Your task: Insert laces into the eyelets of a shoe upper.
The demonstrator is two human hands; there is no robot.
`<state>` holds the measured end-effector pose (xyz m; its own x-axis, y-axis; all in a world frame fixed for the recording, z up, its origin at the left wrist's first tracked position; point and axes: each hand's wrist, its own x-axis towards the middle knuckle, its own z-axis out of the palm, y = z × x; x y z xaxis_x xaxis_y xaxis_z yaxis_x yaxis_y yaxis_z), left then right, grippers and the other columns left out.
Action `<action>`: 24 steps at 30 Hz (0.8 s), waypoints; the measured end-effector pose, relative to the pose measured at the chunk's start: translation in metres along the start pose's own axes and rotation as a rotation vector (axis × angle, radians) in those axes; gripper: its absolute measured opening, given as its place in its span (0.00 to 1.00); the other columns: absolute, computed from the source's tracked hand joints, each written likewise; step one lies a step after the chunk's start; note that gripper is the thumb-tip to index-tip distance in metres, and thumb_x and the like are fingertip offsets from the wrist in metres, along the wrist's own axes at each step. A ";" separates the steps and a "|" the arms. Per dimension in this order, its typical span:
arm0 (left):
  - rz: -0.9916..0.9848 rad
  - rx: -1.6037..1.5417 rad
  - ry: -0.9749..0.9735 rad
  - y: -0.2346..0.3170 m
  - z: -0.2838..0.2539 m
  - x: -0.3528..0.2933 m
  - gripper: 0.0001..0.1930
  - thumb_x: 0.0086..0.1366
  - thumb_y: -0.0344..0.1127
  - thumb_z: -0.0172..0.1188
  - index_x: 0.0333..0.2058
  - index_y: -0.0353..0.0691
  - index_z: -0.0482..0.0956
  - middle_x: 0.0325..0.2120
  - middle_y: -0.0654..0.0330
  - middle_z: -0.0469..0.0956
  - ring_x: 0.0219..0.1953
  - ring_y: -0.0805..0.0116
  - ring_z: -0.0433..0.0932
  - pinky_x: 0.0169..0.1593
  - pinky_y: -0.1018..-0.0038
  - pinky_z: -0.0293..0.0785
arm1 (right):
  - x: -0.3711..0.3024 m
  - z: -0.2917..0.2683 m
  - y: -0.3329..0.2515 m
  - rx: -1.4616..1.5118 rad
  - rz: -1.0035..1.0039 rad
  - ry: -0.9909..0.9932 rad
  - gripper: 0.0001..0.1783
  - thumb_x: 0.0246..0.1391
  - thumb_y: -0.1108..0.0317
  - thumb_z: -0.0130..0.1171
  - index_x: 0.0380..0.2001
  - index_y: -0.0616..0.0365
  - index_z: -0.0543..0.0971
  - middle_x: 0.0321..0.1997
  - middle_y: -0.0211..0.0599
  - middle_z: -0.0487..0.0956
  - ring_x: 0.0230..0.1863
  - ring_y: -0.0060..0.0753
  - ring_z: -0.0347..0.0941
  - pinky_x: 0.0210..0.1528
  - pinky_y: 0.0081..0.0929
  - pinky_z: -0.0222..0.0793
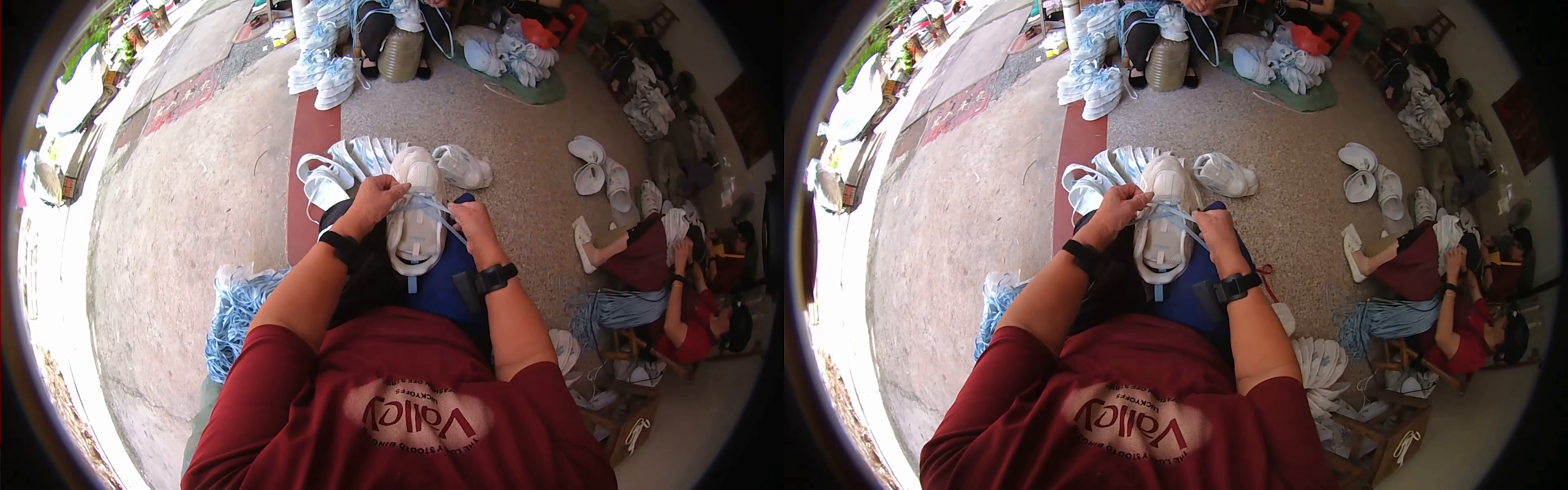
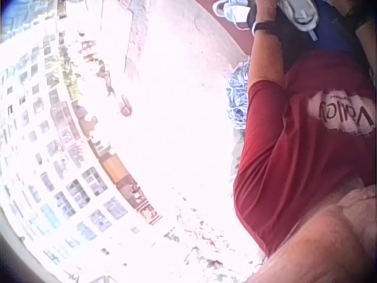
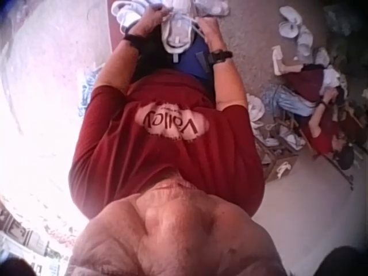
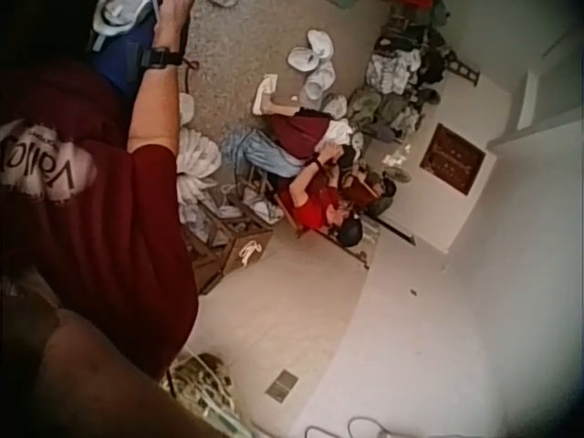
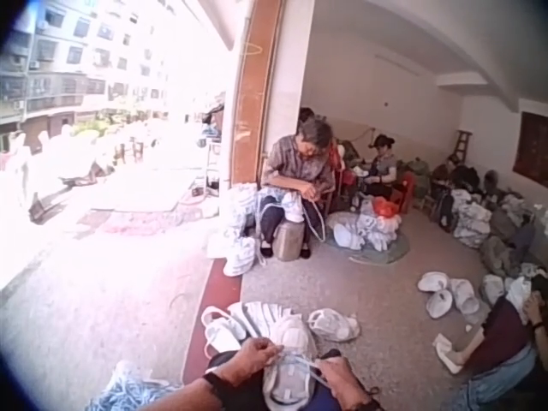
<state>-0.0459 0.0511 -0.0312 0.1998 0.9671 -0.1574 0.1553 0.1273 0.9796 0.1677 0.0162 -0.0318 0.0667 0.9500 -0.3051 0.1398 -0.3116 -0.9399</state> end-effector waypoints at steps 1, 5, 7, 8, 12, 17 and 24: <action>-0.001 0.001 -0.004 -0.004 0.000 0.002 0.14 0.58 0.40 0.60 0.21 0.34 0.75 0.17 0.68 0.70 0.22 0.80 0.64 0.27 0.78 0.64 | 0.001 -0.001 0.003 0.002 0.002 0.003 0.11 0.49 0.66 0.55 0.19 0.60 0.75 0.19 0.28 0.72 0.22 0.19 0.65 0.26 0.17 0.60; 0.116 0.176 0.009 -0.019 -0.003 0.000 0.15 0.56 0.42 0.60 0.23 0.33 0.76 0.17 0.60 0.73 0.22 0.72 0.70 0.29 0.72 0.68 | -0.006 0.006 -0.007 -0.038 0.015 -0.013 0.11 0.49 0.65 0.55 0.19 0.61 0.75 0.15 0.28 0.70 0.17 0.21 0.63 0.22 0.19 0.59; 0.163 0.262 0.015 -0.017 -0.002 -0.004 0.15 0.56 0.42 0.60 0.24 0.33 0.76 0.17 0.56 0.75 0.22 0.68 0.73 0.29 0.70 0.69 | -0.006 0.005 -0.003 -0.156 0.024 -0.063 0.11 0.49 0.66 0.55 0.19 0.61 0.75 0.14 0.28 0.69 0.15 0.21 0.63 0.20 0.18 0.58; 0.175 0.329 0.023 -0.015 -0.001 -0.006 0.15 0.56 0.42 0.59 0.25 0.33 0.76 0.18 0.53 0.75 0.23 0.63 0.74 0.30 0.68 0.70 | -0.006 0.008 0.001 -0.232 -0.122 -0.031 0.14 0.50 0.65 0.55 0.17 0.62 0.75 0.13 0.28 0.69 0.14 0.21 0.62 0.18 0.19 0.57; 0.198 0.421 0.046 -0.010 -0.001 -0.013 0.14 0.56 0.42 0.58 0.27 0.34 0.77 0.20 0.49 0.76 0.26 0.54 0.77 0.32 0.65 0.71 | -0.013 0.008 0.003 0.154 -0.028 -0.047 0.16 0.51 0.64 0.55 0.13 0.60 0.74 0.11 0.25 0.66 0.11 0.18 0.58 0.13 0.18 0.50; 0.227 0.442 0.053 -0.018 -0.008 -0.017 0.13 0.56 0.42 0.59 0.29 0.35 0.76 0.18 0.53 0.75 0.22 0.60 0.75 0.29 0.68 0.69 | -0.013 0.003 0.005 0.345 0.023 0.009 0.12 0.49 0.67 0.57 0.15 0.56 0.73 0.11 0.21 0.63 0.11 0.13 0.54 0.12 0.14 0.44; 0.109 -0.234 0.155 -0.053 -0.070 -0.045 0.04 0.57 0.26 0.59 0.33 0.37 0.75 0.25 0.67 0.75 0.28 0.81 0.71 0.35 0.84 0.67 | -0.028 -0.054 0.027 0.702 0.091 0.309 0.08 0.41 0.82 0.53 0.22 0.56 0.71 0.14 0.21 0.62 0.10 0.14 0.52 0.13 0.13 0.46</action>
<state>-0.1306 0.0163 -0.0677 0.0497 0.9977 -0.0460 -0.0902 0.0504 0.9946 0.2231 -0.0200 -0.0407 0.3351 0.8404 -0.4260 -0.5321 -0.2044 -0.8216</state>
